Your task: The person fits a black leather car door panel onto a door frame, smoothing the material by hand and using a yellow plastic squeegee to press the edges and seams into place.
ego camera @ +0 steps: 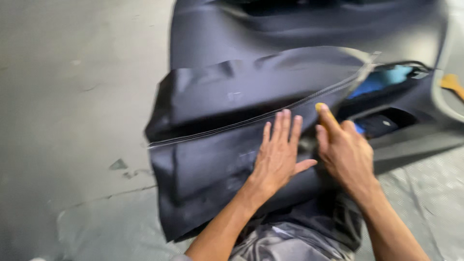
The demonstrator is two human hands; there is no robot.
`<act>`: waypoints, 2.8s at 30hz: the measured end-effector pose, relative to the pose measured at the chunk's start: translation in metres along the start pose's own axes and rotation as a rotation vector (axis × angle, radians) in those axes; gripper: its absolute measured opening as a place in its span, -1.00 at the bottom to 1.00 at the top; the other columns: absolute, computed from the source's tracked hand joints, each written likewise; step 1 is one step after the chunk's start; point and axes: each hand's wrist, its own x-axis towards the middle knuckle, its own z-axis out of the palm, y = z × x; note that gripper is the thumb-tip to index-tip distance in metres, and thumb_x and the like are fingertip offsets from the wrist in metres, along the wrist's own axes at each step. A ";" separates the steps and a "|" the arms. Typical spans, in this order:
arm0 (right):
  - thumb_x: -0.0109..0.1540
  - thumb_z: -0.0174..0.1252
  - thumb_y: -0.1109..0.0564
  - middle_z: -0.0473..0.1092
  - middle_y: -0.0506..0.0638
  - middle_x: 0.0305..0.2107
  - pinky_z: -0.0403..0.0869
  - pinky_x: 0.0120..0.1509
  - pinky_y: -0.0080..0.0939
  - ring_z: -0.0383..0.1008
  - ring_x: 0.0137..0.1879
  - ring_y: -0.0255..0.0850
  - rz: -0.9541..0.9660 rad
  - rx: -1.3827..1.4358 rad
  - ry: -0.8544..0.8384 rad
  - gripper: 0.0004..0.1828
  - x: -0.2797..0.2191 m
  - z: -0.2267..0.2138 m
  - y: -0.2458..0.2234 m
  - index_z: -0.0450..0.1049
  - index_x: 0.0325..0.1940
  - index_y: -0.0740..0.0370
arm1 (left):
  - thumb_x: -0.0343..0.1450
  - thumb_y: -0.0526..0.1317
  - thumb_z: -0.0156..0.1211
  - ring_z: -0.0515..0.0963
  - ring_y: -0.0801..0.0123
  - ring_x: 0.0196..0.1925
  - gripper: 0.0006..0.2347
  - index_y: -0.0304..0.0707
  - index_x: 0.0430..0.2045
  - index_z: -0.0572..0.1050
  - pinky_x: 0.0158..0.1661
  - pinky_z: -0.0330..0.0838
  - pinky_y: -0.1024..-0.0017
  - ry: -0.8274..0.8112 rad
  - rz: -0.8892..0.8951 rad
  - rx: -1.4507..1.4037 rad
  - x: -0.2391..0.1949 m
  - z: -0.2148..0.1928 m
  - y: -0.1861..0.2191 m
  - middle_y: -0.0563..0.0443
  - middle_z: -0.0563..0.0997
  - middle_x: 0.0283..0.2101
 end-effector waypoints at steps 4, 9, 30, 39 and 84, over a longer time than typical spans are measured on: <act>0.39 0.09 -0.03 0.39 0.25 -0.43 0.44 -0.35 0.11 0.47 -0.41 0.17 0.015 -0.021 -0.031 -0.47 -0.004 -0.002 -0.006 0.37 0.49 -0.11 | 0.32 0.23 0.25 0.11 -0.22 0.52 -0.13 -0.39 0.42 0.11 0.38 -0.01 -0.17 0.004 -0.051 0.016 -0.022 -0.016 -0.001 -0.43 0.14 0.48; 0.35 0.09 -0.05 0.41 0.24 -0.40 0.47 -0.38 0.13 0.49 -0.45 0.19 -0.010 0.035 -0.106 -0.47 -0.028 0.000 -0.041 0.37 0.43 -0.18 | 0.32 0.24 0.16 0.14 -0.19 0.55 -0.13 -0.46 0.42 0.12 0.44 0.00 -0.11 -0.053 -0.164 -0.036 -0.068 -0.044 -0.002 -0.44 0.19 0.48; 0.26 0.15 0.03 0.41 0.21 -0.38 0.49 -0.36 0.09 0.50 -0.43 0.14 -0.217 0.125 -0.324 -0.59 -0.003 0.020 -0.091 0.50 0.21 0.02 | 0.44 0.23 0.06 0.10 -0.16 0.51 -0.33 -0.26 0.35 0.26 0.40 -0.08 -0.08 -0.175 -0.097 0.008 -0.103 -0.090 -0.045 -0.19 0.23 0.46; 0.34 0.16 -0.07 0.37 0.23 -0.42 0.47 -0.31 0.09 0.48 -0.39 0.14 -0.062 -0.106 -0.173 -0.59 0.019 -0.011 -0.015 0.54 0.28 -0.13 | 0.37 0.22 0.16 0.03 -0.21 0.51 -0.32 -0.13 0.36 0.27 0.37 -0.10 -0.12 -0.181 -0.071 -0.046 -0.111 -0.092 -0.048 -0.20 0.16 0.47; 0.23 0.23 0.04 0.38 0.10 -0.42 0.44 -0.35 0.00 0.46 -0.44 0.02 -0.182 0.155 -0.230 -0.53 -0.039 0.002 -0.053 0.53 0.25 -0.04 | 0.43 -0.33 0.20 0.61 0.02 0.15 -0.79 -0.50 -0.12 0.55 0.18 0.46 0.13 0.184 0.058 -0.011 -0.146 -0.075 -0.024 -0.28 0.63 0.03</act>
